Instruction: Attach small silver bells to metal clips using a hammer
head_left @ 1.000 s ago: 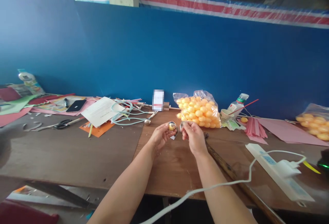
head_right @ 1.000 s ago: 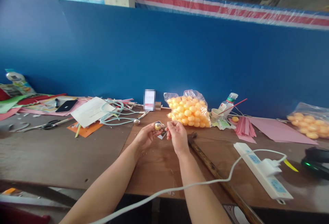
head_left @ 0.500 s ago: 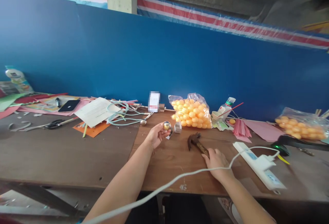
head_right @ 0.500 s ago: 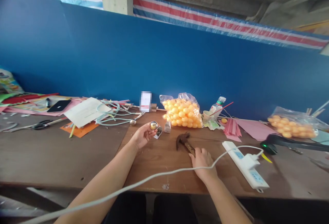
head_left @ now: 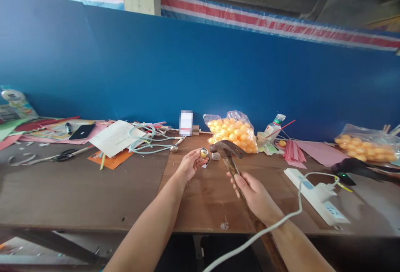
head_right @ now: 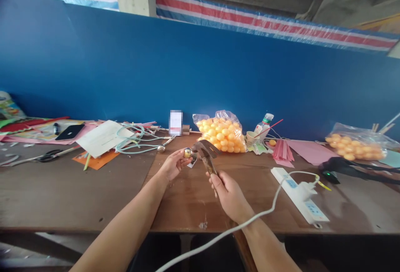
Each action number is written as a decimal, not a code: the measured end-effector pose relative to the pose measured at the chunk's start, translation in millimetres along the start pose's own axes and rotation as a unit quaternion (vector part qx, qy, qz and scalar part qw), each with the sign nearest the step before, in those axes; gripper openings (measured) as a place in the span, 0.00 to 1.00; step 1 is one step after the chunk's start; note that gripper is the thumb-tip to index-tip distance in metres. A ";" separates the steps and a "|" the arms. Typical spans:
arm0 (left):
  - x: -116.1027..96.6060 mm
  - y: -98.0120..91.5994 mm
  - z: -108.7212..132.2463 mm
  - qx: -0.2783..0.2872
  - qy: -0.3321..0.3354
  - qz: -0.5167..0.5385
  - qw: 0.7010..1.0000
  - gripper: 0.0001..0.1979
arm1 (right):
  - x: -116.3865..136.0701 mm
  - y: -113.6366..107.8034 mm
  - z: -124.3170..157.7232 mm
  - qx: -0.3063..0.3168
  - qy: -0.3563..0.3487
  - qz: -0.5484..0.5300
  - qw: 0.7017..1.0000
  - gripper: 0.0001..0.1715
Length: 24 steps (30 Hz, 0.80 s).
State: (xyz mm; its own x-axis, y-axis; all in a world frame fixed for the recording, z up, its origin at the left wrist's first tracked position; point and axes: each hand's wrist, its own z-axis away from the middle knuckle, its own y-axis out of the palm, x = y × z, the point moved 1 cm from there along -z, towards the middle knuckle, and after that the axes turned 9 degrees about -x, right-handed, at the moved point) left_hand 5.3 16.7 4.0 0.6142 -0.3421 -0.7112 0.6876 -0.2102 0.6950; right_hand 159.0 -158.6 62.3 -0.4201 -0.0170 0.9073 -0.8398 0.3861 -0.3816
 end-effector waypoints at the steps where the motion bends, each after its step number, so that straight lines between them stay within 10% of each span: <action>1: 0.2 0.0 0.0 0.004 0.002 -0.002 1.000 0.10 | 3.8 5.1 -0.3 0.005 -0.004 0.002 1.000 0.26; 24: 0.4 4.0 0.7 -0.005 0.016 -0.011 1.000 0.12 | -4.2 24.8 0.5 -0.031 -0.036 0.058 0.997 0.23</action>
State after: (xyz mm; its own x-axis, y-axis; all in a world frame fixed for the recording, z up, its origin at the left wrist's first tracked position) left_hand 8.1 15.0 6.6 0.6104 -0.3085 -0.7295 0.7047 -0.2089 0.6780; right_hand 139.8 -149.4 48.9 -0.5381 -0.0339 0.8422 -0.7623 0.4459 -0.4691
